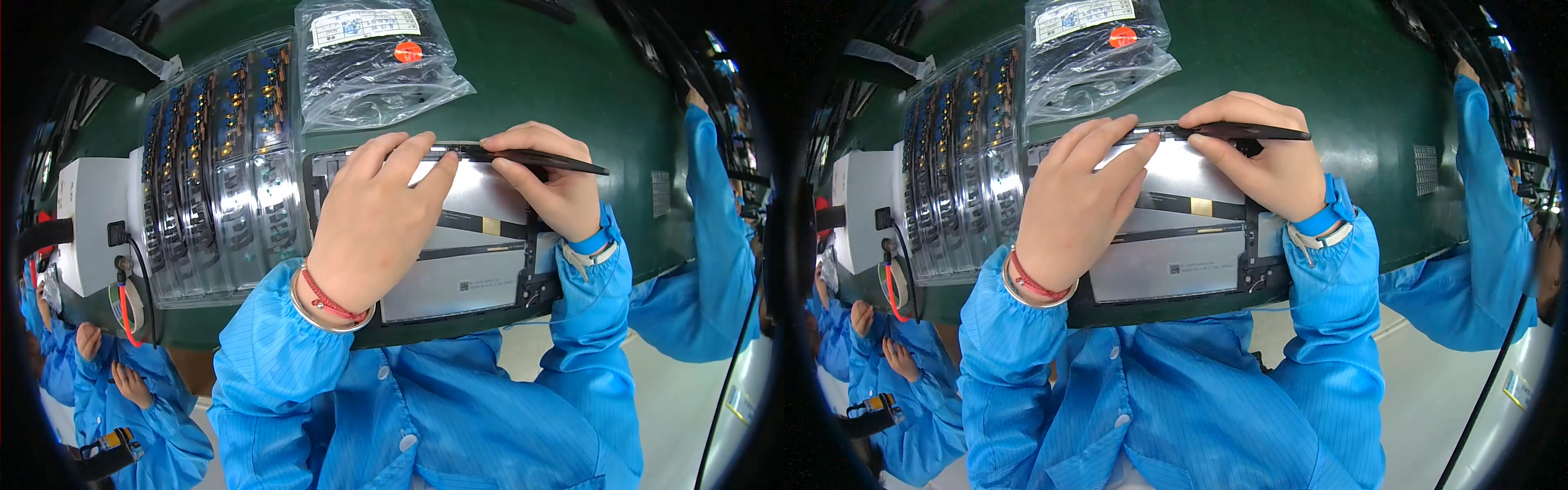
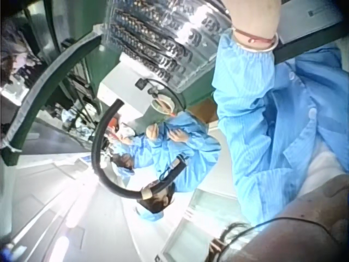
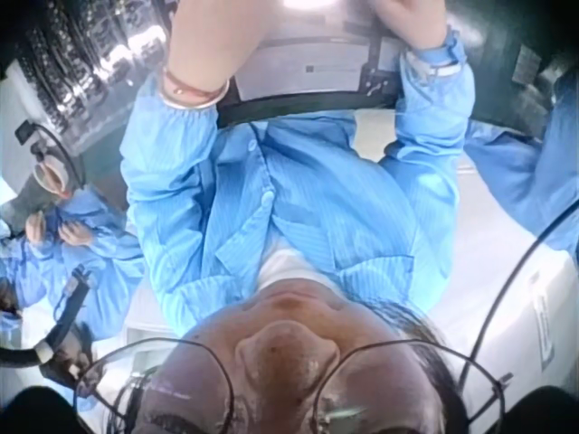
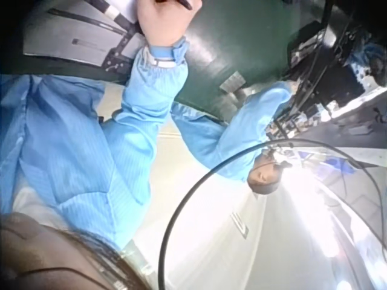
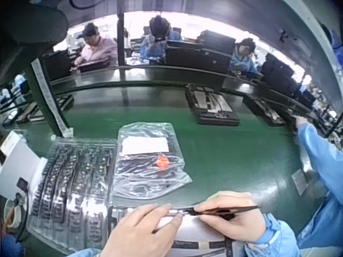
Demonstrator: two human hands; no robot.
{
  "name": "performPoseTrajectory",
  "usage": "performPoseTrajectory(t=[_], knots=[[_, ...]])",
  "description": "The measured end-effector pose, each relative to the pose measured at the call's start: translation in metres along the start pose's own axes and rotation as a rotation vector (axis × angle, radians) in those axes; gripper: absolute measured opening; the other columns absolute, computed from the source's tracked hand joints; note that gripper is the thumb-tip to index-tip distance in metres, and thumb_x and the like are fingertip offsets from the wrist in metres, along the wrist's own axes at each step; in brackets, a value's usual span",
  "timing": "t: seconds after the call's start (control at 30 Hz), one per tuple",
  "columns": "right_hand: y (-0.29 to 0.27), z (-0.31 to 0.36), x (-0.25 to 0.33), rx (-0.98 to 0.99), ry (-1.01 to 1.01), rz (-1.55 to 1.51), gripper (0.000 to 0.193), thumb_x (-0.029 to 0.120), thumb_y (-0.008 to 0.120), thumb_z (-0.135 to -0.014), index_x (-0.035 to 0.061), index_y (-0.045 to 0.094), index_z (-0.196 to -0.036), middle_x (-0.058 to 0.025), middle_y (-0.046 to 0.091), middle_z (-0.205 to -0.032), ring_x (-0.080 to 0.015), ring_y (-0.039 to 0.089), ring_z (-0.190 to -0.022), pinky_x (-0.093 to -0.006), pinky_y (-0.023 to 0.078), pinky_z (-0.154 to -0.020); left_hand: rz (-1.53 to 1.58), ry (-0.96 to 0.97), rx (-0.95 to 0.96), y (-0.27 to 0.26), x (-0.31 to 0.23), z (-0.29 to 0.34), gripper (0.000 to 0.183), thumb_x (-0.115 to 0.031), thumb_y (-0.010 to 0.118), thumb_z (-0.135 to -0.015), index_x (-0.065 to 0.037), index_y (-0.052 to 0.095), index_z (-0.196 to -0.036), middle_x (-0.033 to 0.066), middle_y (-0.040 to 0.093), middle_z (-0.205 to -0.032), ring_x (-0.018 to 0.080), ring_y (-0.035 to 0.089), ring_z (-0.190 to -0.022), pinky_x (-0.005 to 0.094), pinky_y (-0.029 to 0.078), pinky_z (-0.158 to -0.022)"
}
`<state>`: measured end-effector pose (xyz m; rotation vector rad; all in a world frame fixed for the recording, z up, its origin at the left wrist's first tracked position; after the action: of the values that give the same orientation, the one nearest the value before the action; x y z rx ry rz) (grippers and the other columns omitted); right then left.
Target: The person uses a black plastic pry tool to separate and adjust components on a flat electronic device, likely a tablet or laptop chassis. They repeatedly lift a black frame or bezel from the silver body, inspect the internal connections, and reposition the frame. The task involves careful handling of the device's internal parts on a green assembly table.
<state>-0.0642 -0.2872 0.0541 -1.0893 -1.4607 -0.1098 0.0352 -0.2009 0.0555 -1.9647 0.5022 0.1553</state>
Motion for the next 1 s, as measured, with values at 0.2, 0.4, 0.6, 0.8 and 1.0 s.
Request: performPoseTrajectory(t=[0.2,0.4,0.6,0.8,1.0], knots=[[-0.002,-0.001,0.004,-0.005,-0.012,0.046,0.016,0.002,0.062,-0.073,0.0008,0.064,-0.089,-0.0089,0.061,-0.08,-0.0158,0.057,-0.069,-0.0246,0.046,-0.062,0.007,-0.003,-0.014,-0.003,-0.001,0.001,0.028,-0.006,0.061,-0.072,-0.007,0.062,-0.1,0.0118,0.056,-0.103,0.0285,0.053,-0.095,0.0362,0.045,-0.081],[0.0,-0.002,0.001,0.002,0.05,-0.017,0.016,0.003,0.061,-0.074,0.0006,0.063,-0.09,-0.009,0.061,-0.082,-0.0164,0.059,-0.072,-0.0246,0.047,-0.064,0.014,0.01,-0.073,-0.008,-0.002,-0.001,0.025,-0.007,0.061,-0.072,-0.007,0.063,-0.098,0.0112,0.058,-0.1,0.0272,0.055,-0.093,0.0357,0.045,-0.08],[0.0,-0.003,0.002,0.025,0.015,0.051,0.016,0.003,0.061,-0.075,0.0005,0.063,-0.09,-0.0094,0.06,-0.083,-0.0162,0.06,-0.074,-0.0243,0.048,-0.067,0.012,0.02,-0.103,-0.011,-0.005,-0.001,0.025,-0.007,0.062,-0.072,-0.006,0.063,-0.096,0.0112,0.059,-0.098,0.0269,0.057,-0.091,0.0348,0.046,-0.079],[-0.003,0.002,-0.009,-0.033,0.086,-0.087,0.015,0.004,0.061,-0.075,-0.0001,0.063,-0.09,-0.0086,0.06,-0.084,-0.014,0.058,-0.073,-0.024,0.048,-0.064,0.025,0.011,-0.089,-0.011,-0.005,-0.003,0.025,-0.006,0.062,-0.071,-0.006,0.063,-0.096,0.0113,0.059,-0.099,0.0271,0.056,-0.091,0.0344,0.046,-0.079],[-0.019,0.005,0.002,-0.16,-0.002,-0.269,0.011,0.004,0.051,-0.084,-0.0022,0.057,-0.09,-0.0061,0.055,-0.088,-0.0113,0.052,-0.082,-0.0236,0.041,-0.072,0.078,-0.001,-0.044,-0.014,-0.002,0.003,0.032,-0.009,0.063,-0.07,-0.009,0.061,-0.102,0.0117,0.056,-0.108,0.0285,0.055,-0.097,0.0373,0.044,-0.083]])
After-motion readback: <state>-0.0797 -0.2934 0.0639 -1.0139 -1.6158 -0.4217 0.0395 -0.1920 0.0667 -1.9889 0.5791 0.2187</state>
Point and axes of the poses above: each hand's wrist, its own z-axis away from the middle knuckle, its own y-axis out of the palm, x = y × z, the point moved 9 cm from there along -z, towards the middle knuckle
